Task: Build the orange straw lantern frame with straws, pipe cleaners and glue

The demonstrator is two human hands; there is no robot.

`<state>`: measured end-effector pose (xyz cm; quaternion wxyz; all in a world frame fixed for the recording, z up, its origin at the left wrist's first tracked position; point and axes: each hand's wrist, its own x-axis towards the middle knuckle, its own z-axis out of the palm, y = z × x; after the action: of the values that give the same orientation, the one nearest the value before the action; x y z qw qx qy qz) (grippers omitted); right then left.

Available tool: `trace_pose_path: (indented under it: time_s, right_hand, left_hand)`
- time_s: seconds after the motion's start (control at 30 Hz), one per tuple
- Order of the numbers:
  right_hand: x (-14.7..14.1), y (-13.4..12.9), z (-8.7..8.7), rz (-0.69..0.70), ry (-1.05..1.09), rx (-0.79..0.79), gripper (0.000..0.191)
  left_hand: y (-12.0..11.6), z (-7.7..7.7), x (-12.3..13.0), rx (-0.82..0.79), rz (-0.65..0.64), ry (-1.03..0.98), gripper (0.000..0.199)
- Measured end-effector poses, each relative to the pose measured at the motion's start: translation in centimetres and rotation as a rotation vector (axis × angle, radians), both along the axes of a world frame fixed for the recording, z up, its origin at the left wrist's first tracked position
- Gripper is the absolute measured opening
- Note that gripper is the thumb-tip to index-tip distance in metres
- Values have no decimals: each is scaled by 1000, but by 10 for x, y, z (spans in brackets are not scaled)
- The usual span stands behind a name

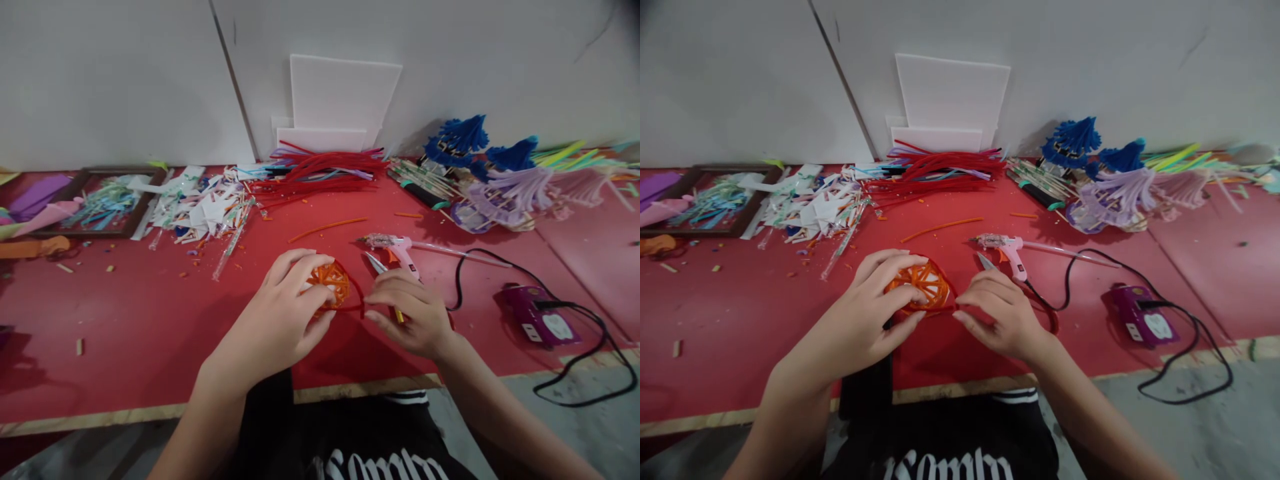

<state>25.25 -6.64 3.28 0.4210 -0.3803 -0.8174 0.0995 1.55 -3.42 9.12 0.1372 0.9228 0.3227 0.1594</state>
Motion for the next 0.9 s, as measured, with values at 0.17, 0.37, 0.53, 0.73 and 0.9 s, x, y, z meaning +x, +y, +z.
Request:
trace_pose_path:
  time_s: [0.17, 0.37, 0.53, 0.73, 0.9]
  right_hand:
    - [-5, 3, 0, 7, -23, 57, 9]
    - [-6, 11, 5, 32, 18, 22, 12]
    - [-5, 19, 7, 63, 12, 12, 16]
    - [-2, 31, 10, 110, -87, 30, 17]
    - [-1, 38, 14, 158, -163, 49, 17]
  left_hand:
    - [0, 0, -1, -12, 2, 4, 13]
    - [0, 0, -2, -33, -18, -1, 14]
    - [0, 0, -2, -20, -1, 4, 14]
    - [0, 1, -3, -5, 11, 1, 10]
    - [1, 2, -3, 1, 10, 2, 9]
